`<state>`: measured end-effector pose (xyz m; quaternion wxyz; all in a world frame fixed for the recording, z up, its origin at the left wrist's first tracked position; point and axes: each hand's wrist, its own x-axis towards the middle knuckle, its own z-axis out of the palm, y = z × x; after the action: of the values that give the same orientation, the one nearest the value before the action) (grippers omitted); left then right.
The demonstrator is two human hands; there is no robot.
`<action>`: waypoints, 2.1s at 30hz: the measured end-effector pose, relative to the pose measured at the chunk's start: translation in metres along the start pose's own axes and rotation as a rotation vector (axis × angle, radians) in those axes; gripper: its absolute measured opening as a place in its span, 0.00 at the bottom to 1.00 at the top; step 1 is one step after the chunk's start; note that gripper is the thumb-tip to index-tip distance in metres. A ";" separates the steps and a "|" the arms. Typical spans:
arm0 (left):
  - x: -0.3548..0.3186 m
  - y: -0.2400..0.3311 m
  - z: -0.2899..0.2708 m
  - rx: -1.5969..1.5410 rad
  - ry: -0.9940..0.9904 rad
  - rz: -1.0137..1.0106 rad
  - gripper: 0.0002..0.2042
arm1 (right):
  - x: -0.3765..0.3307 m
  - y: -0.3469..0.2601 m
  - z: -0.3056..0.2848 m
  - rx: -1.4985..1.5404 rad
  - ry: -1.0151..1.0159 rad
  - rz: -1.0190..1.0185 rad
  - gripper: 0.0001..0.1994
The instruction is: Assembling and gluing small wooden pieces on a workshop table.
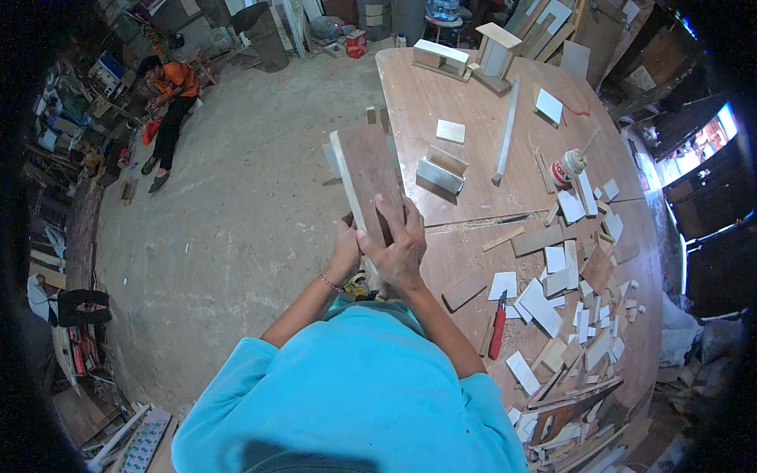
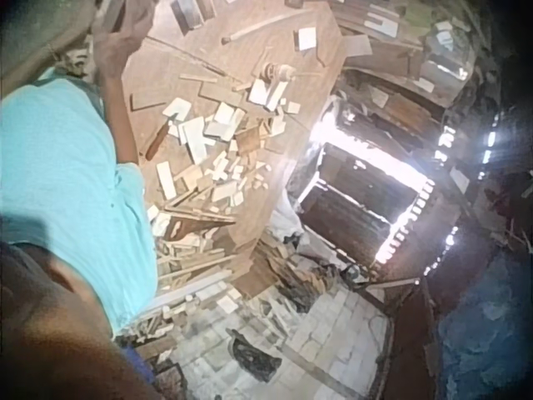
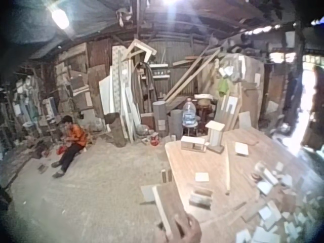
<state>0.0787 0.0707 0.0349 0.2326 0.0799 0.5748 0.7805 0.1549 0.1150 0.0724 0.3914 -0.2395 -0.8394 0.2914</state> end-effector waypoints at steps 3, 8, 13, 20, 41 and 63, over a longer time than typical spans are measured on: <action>0.001 0.003 -0.018 0.323 -0.312 -0.067 0.15 | 0.016 0.010 0.003 0.049 0.062 0.114 0.26; 0.010 -0.007 -0.021 0.292 -0.267 -0.058 0.15 | 0.006 0.016 0.015 0.094 -0.010 0.129 0.28; 0.021 -0.007 -0.026 0.166 -0.123 -0.082 0.14 | 0.006 0.011 0.023 0.145 -0.076 0.028 0.28; 0.025 -0.021 -0.036 0.384 -0.266 -0.015 0.18 | 0.020 0.022 0.028 0.142 0.003 0.127 0.26; 0.011 -0.016 -0.028 0.375 -0.290 -0.072 0.17 | 0.024 0.035 0.028 0.098 0.039 0.178 0.25; 0.001 -0.002 -0.031 0.177 -0.295 -0.301 0.18 | 0.034 0.040 0.038 0.110 0.073 0.188 0.27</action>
<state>0.0664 0.0453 0.0229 0.4199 0.1265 0.6064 0.6633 0.1120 0.1534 0.0427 0.4054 -0.3056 -0.7810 0.3636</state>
